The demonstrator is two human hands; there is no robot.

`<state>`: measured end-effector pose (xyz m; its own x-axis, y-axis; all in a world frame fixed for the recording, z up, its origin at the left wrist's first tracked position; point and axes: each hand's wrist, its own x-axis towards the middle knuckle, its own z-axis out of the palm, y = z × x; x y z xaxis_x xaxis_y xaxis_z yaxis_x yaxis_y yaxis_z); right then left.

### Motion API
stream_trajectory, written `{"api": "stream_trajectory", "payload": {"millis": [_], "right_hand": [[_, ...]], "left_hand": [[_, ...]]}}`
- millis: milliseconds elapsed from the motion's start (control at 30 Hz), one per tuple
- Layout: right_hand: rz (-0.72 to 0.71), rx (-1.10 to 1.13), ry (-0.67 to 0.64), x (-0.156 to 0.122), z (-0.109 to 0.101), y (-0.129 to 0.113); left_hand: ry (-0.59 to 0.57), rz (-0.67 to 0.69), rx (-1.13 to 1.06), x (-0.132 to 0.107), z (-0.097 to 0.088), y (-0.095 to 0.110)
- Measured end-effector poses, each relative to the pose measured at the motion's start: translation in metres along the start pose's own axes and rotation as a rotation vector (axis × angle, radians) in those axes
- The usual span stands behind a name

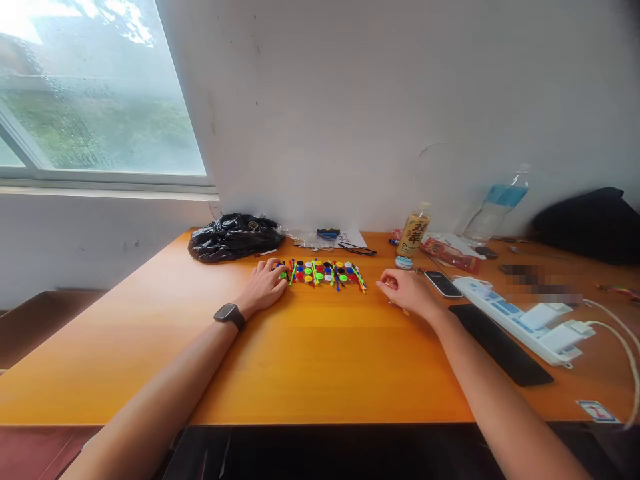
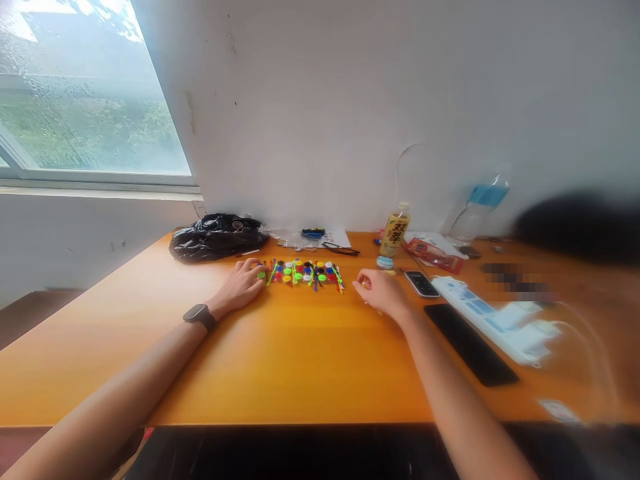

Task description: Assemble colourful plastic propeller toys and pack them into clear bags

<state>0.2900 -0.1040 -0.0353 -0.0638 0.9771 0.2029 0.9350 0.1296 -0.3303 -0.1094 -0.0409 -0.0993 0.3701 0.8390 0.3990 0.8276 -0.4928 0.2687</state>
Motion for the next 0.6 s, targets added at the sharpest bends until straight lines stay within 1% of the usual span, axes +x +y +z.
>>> {"api": "stream_trajectory", "payload": {"millis": [133, 267, 367, 467, 533, 600], "right_hand": [[-0.013, 0.011, 0.000, -0.0003, -0.0003, -0.0007], [-0.026, 0.012, -0.004, -0.0004, 0.0011, 0.0003], [-0.053, 0.001, -0.008, 0.0004, 0.0042, 0.0029], [-0.063, -0.005, -0.012, 0.0014, 0.0071, 0.0051], [-0.061, 0.003, -0.012, 0.0018, 0.0079, 0.0059], [-0.065, 0.012, -0.011, 0.0019, 0.0080, 0.0064]], "left_hand": [[0.069, 0.014, -0.106, 0.0024, -0.0014, -0.0027], [0.123, -0.006, -0.226, 0.0036, -0.0005, -0.0051], [0.132, -0.021, -0.245, 0.0030, 0.0012, -0.0061], [0.133, -0.004, -0.240, 0.0020, 0.0021, -0.0067], [0.164, -0.002, -0.236, 0.0017, 0.0015, -0.0070], [0.223, -0.012, -0.229, 0.0020, -0.0003, -0.0071]]}}
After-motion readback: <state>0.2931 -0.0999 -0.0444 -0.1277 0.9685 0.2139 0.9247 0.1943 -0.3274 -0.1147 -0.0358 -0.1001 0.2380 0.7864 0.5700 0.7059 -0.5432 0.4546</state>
